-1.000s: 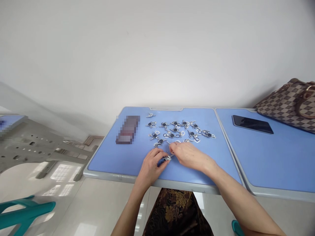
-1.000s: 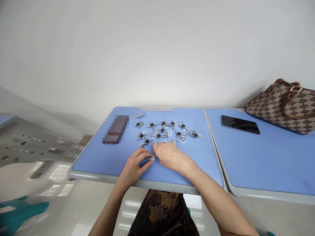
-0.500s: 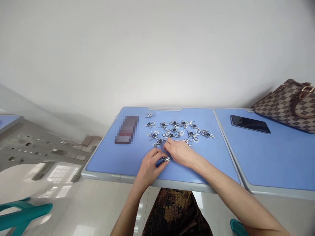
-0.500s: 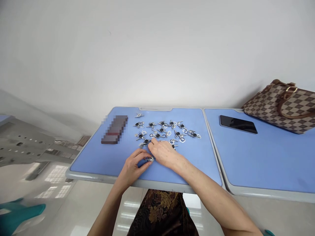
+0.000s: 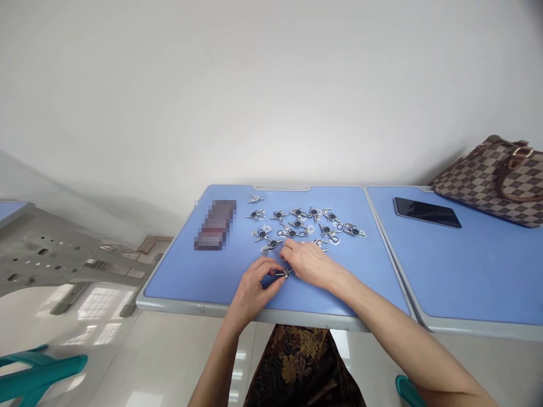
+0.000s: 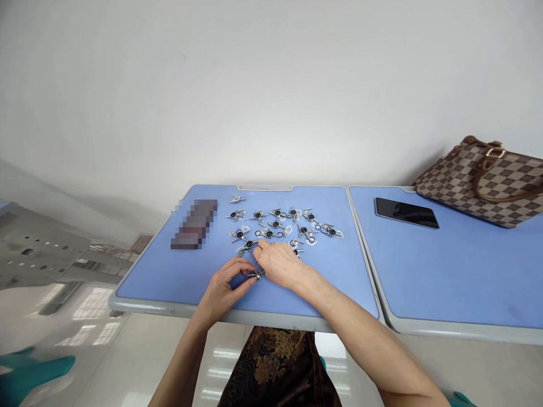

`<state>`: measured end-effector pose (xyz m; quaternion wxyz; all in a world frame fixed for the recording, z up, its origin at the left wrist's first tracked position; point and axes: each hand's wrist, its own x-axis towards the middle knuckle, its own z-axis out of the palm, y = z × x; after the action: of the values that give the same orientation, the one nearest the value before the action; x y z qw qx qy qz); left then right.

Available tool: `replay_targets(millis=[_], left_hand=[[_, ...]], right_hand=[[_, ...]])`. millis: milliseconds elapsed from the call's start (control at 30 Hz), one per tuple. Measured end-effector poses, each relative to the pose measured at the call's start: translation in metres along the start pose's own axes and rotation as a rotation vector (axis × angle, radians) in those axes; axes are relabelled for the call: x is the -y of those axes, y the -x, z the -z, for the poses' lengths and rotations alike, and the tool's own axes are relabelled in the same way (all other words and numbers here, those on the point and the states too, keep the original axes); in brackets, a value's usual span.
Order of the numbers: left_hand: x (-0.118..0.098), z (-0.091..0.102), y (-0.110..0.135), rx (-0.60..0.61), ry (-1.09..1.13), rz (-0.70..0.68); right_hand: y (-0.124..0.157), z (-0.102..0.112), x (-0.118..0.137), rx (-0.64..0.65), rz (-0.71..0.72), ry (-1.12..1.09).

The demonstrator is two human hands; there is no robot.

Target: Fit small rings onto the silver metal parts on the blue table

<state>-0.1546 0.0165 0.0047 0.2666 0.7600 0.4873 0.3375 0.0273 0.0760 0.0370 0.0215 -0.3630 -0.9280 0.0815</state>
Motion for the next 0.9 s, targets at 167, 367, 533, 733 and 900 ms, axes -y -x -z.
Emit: replay_targets(millis=[167, 367, 533, 733, 900], left_hand=[[0.004, 0.003, 0.000, -0.012, 0.038, 0.001], [0.007, 0.005, 0.000, -0.003, 0.068, 0.027], [0.009, 0.010, 0.003, 0.012, 0.099, 0.059], [0.018, 0.023, 0.001, -0.027, 0.030, 0.083], [0.016, 0.023, -0.018, -0.042, -0.210, 0.008]], right_hand=[[0.006, 0.007, -0.006, -0.064, 0.009, -0.107], [0.015, 0.017, -0.006, -0.021, 0.123, -0.191], [0.015, 0.018, -0.001, 0.052, 0.124, -0.125], [0.013, 0.020, 0.002, 0.131, 0.093, -0.051], [0.014, 0.019, 0.003, 0.130, 0.072, -0.004]])
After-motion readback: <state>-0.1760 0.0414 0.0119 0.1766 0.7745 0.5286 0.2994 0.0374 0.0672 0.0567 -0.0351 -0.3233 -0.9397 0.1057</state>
